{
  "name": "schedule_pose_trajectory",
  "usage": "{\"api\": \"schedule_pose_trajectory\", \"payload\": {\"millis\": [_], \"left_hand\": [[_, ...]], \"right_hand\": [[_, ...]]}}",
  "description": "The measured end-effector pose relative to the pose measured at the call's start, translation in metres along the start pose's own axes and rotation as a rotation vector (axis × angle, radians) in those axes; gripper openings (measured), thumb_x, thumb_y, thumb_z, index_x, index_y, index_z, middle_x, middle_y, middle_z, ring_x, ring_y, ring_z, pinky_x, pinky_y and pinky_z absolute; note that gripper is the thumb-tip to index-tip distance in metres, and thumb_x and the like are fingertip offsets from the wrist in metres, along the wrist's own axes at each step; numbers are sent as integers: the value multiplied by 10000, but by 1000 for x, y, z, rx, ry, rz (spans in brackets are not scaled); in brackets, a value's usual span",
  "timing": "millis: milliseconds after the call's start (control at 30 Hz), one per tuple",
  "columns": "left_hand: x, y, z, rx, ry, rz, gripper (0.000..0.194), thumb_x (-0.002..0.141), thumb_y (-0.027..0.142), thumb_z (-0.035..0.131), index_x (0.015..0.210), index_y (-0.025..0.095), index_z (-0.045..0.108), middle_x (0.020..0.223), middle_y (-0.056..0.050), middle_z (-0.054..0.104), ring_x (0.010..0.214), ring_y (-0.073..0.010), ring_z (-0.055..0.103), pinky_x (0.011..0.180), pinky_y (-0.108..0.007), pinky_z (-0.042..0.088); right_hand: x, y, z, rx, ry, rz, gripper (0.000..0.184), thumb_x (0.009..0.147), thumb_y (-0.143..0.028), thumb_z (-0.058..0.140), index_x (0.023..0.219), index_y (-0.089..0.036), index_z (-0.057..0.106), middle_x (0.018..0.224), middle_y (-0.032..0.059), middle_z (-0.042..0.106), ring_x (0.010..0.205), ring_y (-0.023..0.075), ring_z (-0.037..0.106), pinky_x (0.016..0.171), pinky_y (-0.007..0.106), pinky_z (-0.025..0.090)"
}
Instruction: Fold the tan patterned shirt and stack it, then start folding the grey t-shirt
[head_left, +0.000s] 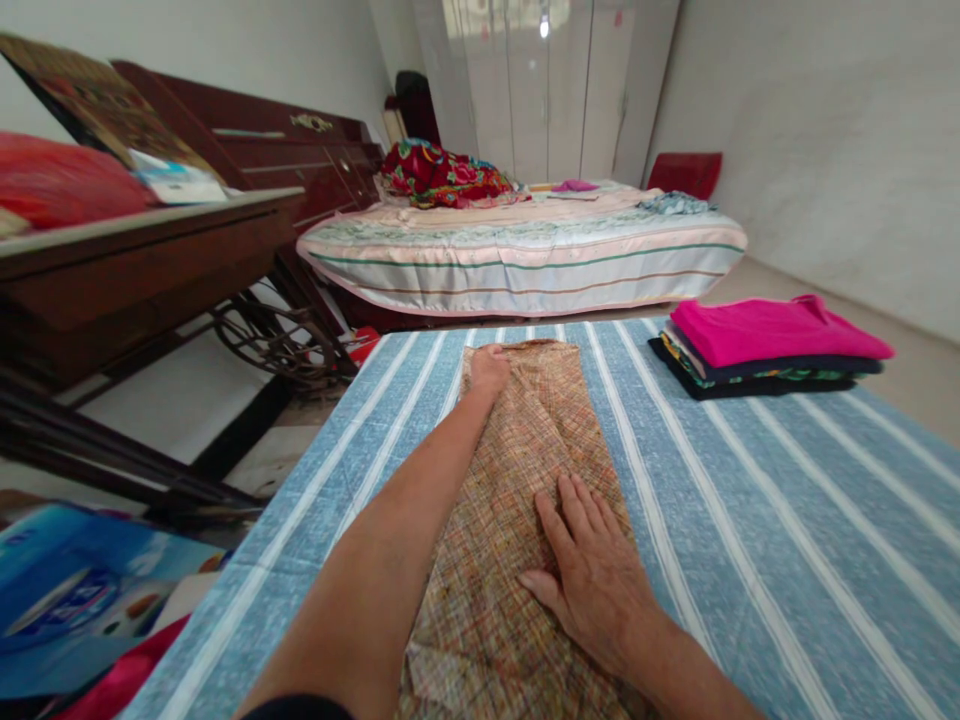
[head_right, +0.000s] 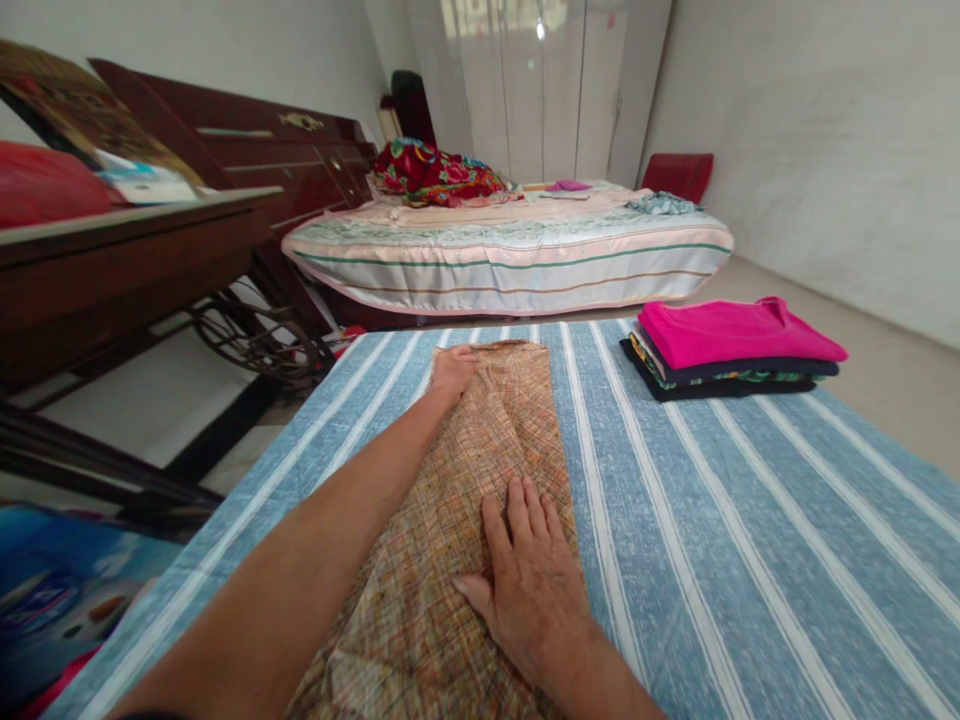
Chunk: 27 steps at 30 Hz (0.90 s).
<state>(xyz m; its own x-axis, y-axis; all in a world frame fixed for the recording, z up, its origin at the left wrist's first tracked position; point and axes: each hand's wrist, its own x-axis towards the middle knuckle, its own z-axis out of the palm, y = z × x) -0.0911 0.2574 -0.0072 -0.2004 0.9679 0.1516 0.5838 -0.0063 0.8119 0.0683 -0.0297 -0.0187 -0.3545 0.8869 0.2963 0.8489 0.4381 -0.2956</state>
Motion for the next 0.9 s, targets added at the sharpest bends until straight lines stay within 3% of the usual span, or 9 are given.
{"api": "schedule_pose_trajectory", "payload": {"millis": [133, 300, 433, 533, 700, 900], "left_hand": [[4, 4, -2, 130, 36, 42, 327, 656, 98, 553, 970, 122, 637, 946, -73, 700, 867, -195, 637, 783, -281, 484], [0, 19, -20, 302, 0, 186, 313, 691, 124, 529, 980, 140, 649, 991, -64, 689, 973, -205, 614, 878, -286, 444], [-21, 24, -32, 426, -112, 363, 387, 719, 93, 490, 1070, 178, 630, 1151, -65, 639, 1091, -201, 559, 987, -291, 380], [-41, 21, -31, 509, -217, 465, 354, 753, 112, 489, 1065, 205, 627, 1204, -53, 612, 1148, -203, 518, 1027, -299, 349], [-53, 17, -20, 630, -260, 471, 246, 834, 180, 446, 1000, 166, 627, 1115, -108, 630, 1093, -239, 543, 1014, -379, 357], [-54, 32, -27, 686, -226, 457, 330, 864, 200, 420, 1164, 157, 551, 1345, -136, 480, 1295, -265, 366, 1091, -394, 237]], "right_hand": [[0, 0, -1, 4, 0, -9, 667, 854, -575, 488, 1371, -159, 426, 1451, 186, 340, 1344, 353, 279, 1050, 539, 307], [1, 2, -1, 26, -26, -5, 666, 864, -575, 470, 1381, -159, 412, 1462, 192, 315, 1353, 351, 257, 1053, 543, 297], [2, 3, -3, 46, -58, -2, 665, 871, -582, 446, 1390, -168, 398, 1476, 185, 291, 1363, 341, 235, 1063, 538, 283], [3, 2, -4, 46, -60, 2, 673, 865, -591, 447, 1386, -167, 404, 1475, 187, 290, 1363, 344, 233, 1065, 544, 274], [3, 0, -7, 20, -67, 15, 671, 862, -574, 472, 1382, -153, 412, 1465, 194, 307, 1359, 349, 243, 1067, 536, 270], [2, 3, -6, 2, -60, -2, 674, 870, -581, 447, 1377, -136, 413, 1462, 219, 298, 1358, 356, 241, 1067, 528, 258]]}}
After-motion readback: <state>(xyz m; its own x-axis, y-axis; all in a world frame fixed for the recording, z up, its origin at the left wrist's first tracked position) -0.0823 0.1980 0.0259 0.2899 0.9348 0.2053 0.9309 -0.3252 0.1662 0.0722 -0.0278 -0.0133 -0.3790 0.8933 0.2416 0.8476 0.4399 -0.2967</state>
